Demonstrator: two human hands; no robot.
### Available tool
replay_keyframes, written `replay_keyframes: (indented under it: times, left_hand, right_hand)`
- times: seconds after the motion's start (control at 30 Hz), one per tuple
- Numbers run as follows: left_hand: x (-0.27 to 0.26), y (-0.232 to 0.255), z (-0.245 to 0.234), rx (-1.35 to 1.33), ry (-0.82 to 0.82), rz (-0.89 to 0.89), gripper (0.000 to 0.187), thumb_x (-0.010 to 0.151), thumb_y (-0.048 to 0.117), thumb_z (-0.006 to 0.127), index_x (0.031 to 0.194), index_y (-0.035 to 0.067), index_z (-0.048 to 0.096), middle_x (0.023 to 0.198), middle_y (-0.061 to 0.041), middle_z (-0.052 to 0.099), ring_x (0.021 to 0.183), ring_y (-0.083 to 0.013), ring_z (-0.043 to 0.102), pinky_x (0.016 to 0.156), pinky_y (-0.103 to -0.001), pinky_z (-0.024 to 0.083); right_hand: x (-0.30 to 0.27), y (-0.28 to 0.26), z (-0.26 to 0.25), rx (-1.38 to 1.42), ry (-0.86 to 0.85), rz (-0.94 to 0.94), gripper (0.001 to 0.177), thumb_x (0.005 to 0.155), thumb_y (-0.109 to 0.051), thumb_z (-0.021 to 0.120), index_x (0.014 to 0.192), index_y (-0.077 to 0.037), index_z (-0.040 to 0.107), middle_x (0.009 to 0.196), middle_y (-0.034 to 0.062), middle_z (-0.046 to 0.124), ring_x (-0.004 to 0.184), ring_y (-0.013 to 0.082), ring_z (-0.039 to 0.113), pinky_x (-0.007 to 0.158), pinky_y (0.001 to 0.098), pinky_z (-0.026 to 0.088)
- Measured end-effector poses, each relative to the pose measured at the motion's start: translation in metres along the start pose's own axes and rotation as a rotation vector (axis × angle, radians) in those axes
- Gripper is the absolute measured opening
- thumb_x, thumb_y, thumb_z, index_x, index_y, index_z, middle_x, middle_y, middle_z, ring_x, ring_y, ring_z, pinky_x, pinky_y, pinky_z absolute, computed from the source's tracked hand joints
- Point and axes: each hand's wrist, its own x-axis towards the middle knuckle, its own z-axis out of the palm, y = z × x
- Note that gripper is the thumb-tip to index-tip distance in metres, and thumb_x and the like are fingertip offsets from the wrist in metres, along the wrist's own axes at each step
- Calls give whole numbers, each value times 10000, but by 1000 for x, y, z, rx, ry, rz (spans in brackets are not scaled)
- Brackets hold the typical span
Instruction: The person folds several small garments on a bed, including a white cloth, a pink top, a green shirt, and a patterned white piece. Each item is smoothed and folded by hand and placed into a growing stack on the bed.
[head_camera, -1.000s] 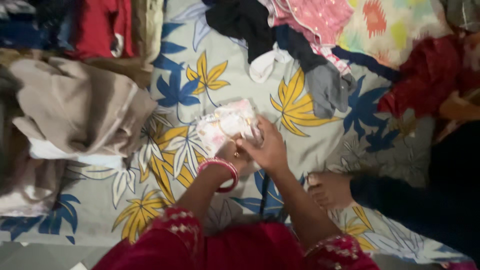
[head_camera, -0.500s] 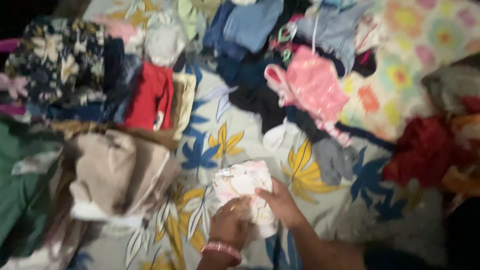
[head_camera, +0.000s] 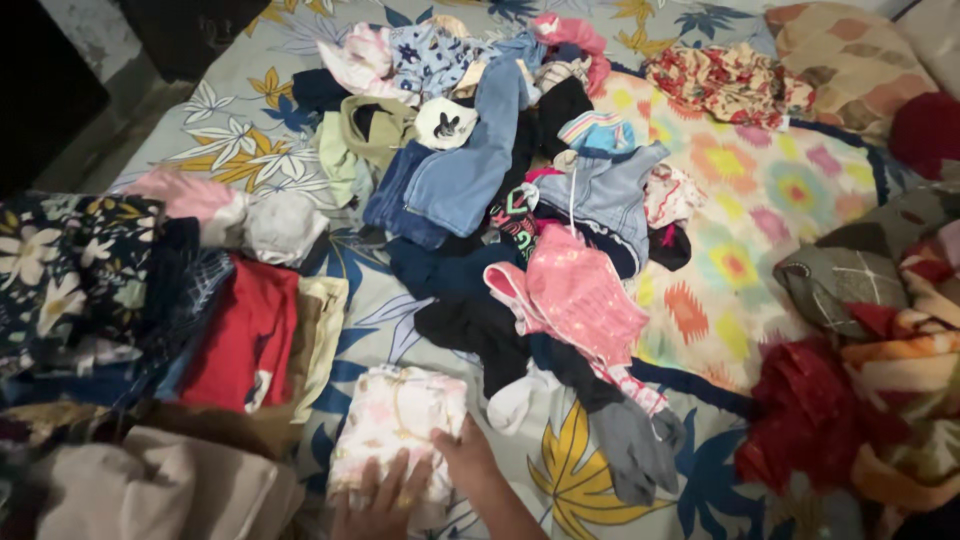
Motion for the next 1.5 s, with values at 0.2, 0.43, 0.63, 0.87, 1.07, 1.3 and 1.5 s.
replay_keyframes:
  times: [0.2,0.43,0.63,0.87,1.07,1.3,1.5]
  left_hand:
    - [-15,-1,54,168,591,85,443,1063,489,472,1459,337,599,1351,28,667,1211,-295,622,976,-607,345]
    - [33,4,-5,-149,-402,-116,490,947,452,570,1428,368,541,1508,59,476,1379,-281,439,1054,-635,280]
    - [114,-17,-88,-620,-957,-447,360,885,365,710,1238,353,642,1397,15,611,1327,-258,560,1103,-410,476]
    - [217,-10,-155,-897,-535,-621,932,819,101,769,1597,218,268,1418,-208,516,1261,-402,536,1027,-435,464]
    - [279,-18,-204,-1070,-122,-482,1185,619,117,903,1563,46,189,1392,-256,506,1262,-430,535,1026,-421,452]
    - [309,-33,-254,-735,-295,-722,276,811,213,793,1075,164,730,1157,-135,705,1075,-358,685,910,-437,534]
    - [319,-54,-298,-696,62,-360,221,673,118,786,841,72,651,952,-164,699,890,-392,674,773,-471,537]
  right_hand:
    - [1,-78,-91,-667,589,-227,58,898,-198,698,936,-176,736,1062,99,681,1057,320,627,928,427,483]
    - [44,-162,-128,-1103,324,-321,643,632,-314,856,1250,-239,695,1584,99,370,1450,472,300,999,799,282]
    - [42,-176,-151,-929,409,-435,524,817,-243,720,1328,-166,637,1528,39,482,1331,339,461,1018,618,379]
    - [-44,-235,-144,-608,340,-618,585,860,-133,672,1437,-145,579,1510,141,515,1286,382,499,1100,446,397]
    - [-115,-275,-115,-259,87,-717,560,935,-95,641,1482,-95,524,1582,180,465,1473,372,416,1174,441,304]
    - [-149,-289,-120,-116,-79,-449,617,875,-175,682,1477,-215,555,1623,96,402,1419,208,484,878,371,506]
    - [-124,-261,-150,5,-423,-533,238,960,-167,679,1154,-35,717,1477,103,554,1248,193,566,914,317,550]
